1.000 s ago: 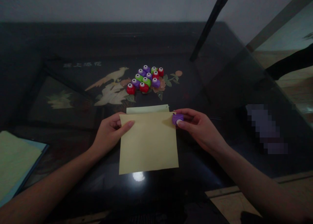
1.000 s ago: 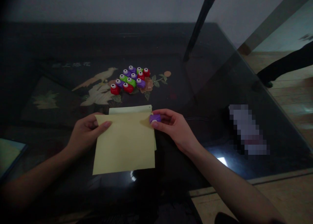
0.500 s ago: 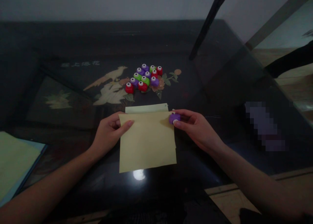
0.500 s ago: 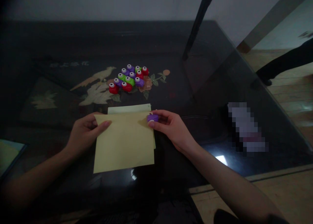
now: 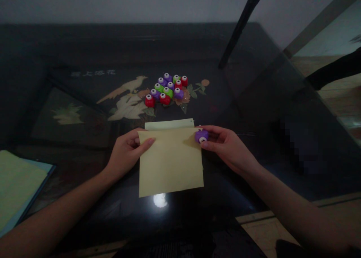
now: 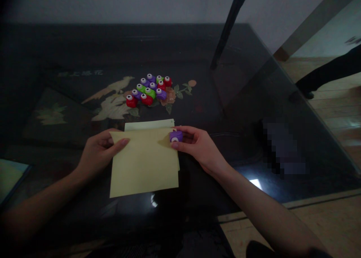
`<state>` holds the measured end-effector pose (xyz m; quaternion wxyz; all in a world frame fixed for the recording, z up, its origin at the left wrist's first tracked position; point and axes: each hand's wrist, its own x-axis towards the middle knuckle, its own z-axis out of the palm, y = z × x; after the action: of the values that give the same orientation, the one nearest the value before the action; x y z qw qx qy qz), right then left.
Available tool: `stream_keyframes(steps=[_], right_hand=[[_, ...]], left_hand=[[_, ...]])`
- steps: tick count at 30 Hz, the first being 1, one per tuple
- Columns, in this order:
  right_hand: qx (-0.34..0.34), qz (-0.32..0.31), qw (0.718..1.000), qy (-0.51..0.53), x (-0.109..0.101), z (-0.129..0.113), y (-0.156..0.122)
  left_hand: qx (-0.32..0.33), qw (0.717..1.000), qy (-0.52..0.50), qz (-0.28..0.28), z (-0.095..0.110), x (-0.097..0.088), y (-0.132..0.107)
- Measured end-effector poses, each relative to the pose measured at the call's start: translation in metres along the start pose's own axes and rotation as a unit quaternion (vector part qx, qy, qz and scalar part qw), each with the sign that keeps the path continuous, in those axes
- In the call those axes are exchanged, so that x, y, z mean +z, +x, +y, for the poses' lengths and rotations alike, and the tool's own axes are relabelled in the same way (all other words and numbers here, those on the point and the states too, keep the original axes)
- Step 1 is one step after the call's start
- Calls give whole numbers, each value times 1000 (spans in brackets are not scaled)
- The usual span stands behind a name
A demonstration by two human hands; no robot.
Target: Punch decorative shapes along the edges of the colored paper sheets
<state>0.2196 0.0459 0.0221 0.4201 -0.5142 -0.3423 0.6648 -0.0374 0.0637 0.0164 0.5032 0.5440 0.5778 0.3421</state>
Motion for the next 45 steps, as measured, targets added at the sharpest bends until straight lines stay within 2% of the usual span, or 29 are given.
stream_keyframes(steps=[12,22,32,45], right_hand=[[4,28,1000,13,1,2,1],[-15,15,1000,-14,0,3,1],[6,26,999,31,1,5,3],[9,33,999,17,1,3,3]], left_hand=[[14,1000,19,3,-1,0,1],[12,1000,14,4,-2,1,0],[25,999,24,0,-2,0,0],[74,995,60,-6,-9,-1,1]])
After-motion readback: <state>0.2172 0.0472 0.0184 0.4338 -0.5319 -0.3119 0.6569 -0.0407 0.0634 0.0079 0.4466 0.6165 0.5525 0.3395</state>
